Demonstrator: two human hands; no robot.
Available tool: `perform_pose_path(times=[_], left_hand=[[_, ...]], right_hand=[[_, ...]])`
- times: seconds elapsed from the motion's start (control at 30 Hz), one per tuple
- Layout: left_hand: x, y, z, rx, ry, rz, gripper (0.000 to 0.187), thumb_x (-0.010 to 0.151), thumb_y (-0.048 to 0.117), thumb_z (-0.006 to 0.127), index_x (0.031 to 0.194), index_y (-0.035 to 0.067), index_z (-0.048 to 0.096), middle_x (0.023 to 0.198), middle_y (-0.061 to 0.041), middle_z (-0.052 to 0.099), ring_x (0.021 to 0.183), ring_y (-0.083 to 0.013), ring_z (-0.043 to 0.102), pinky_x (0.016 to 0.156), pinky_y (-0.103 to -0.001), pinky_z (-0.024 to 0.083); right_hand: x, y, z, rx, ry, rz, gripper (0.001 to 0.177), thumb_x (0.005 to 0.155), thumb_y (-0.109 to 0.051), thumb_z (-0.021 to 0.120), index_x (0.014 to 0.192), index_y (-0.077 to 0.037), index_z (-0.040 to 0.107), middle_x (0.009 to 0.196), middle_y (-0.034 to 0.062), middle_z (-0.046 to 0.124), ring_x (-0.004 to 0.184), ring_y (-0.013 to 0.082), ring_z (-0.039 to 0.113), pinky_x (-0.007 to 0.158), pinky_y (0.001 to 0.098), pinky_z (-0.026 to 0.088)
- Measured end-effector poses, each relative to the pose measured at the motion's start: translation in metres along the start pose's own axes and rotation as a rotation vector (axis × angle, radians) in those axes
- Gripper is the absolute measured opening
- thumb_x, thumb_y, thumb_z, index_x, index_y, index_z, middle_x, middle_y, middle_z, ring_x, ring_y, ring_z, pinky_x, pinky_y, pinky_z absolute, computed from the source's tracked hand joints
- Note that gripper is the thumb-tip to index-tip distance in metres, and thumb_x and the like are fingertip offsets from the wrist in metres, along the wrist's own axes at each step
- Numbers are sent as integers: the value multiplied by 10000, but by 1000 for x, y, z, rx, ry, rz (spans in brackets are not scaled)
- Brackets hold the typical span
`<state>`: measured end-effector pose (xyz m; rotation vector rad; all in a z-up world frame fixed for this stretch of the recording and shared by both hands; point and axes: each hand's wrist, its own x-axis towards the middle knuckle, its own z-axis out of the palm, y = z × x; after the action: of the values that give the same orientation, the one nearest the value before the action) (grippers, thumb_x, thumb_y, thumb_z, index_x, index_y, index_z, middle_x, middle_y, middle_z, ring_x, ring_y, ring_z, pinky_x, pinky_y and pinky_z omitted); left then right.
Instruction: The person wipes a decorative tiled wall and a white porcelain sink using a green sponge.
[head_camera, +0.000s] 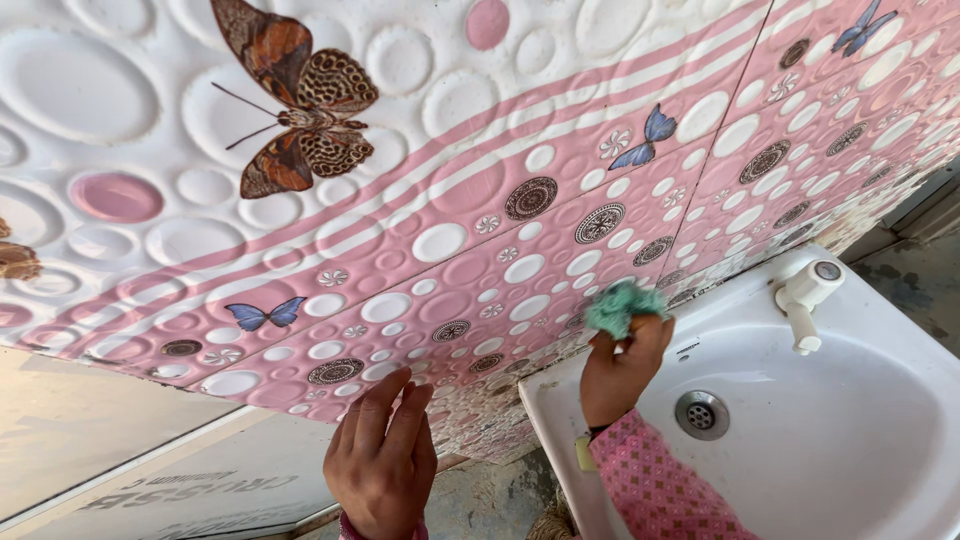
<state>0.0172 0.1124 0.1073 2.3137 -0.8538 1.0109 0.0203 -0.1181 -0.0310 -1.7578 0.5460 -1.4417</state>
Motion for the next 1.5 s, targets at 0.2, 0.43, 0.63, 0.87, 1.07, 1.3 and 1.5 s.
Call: perform_pose_path(times=[0.2, 0.43, 0.63, 0.87, 1.07, 1.3, 1.5], left_hand=[[18, 4, 8, -15, -58, 59, 217, 808, 14, 731, 1017, 71, 737, 1094, -58, 712, 936, -244, 715, 761, -372, 566], [17, 16, 17, -15, -93, 85, 217, 804, 13, 724, 1014, 66, 731, 1094, -62, 708, 937, -242, 711, 756, -370, 565], [31, 11, 16, -14, -86, 71, 273, 765, -29, 707, 1014, 78, 738, 1057, -32, 702, 874, -233, 687, 731, -381, 551], [33, 9, 14, -47, -144, 83, 354, 712, -62, 673, 1022, 93, 742, 1021, -30, 651, 893, -244, 629, 722, -386, 547], [39, 15, 14, -37, -168, 19, 346, 731, -66, 674, 1036, 80, 747, 941, -37, 620, 866, -229, 628, 689, -373, 539], [35, 14, 17, -11, -188, -2, 332, 744, -50, 680, 1036, 89, 754, 924, -36, 613, 852, -234, 602, 684, -381, 528], [35, 22, 28, 66, -175, -10, 353, 712, -63, 666, 1009, 102, 763, 898, -36, 597, 855, -249, 597, 694, -393, 529]], right_hand=[[67, 29, -17, 173, 75, 135, 270, 858, 177, 547, 976, -54, 471, 929, 58, 516, 718, 146, 511, 617, 295, 461], [15, 3, -5, 486, -41, 337, 272, 937, 167, 533, 1119, -33, 515, 982, 46, 590, 744, 75, 573, 620, 229, 520], [77, 28, -19, 491, 14, 322, 264, 950, 168, 523, 1109, -34, 467, 1007, 57, 604, 731, 97, 608, 572, 250, 527], [57, 10, -10, 436, 11, 178, 292, 927, 180, 524, 1141, -17, 498, 992, 51, 559, 712, 108, 544, 608, 250, 491], [68, -5, -33, 215, -236, 33, 276, 877, 193, 562, 1051, -20, 535, 995, 57, 583, 818, 140, 588, 658, 270, 508], [141, 19, -32, 476, 18, 76, 314, 1078, 171, 529, 1326, -20, 502, 1126, 80, 626, 827, 123, 621, 653, 249, 552], [32, 67, -25, 409, -170, 374, 280, 994, 142, 451, 1203, -38, 401, 1001, 108, 608, 680, 148, 633, 554, 298, 530]])
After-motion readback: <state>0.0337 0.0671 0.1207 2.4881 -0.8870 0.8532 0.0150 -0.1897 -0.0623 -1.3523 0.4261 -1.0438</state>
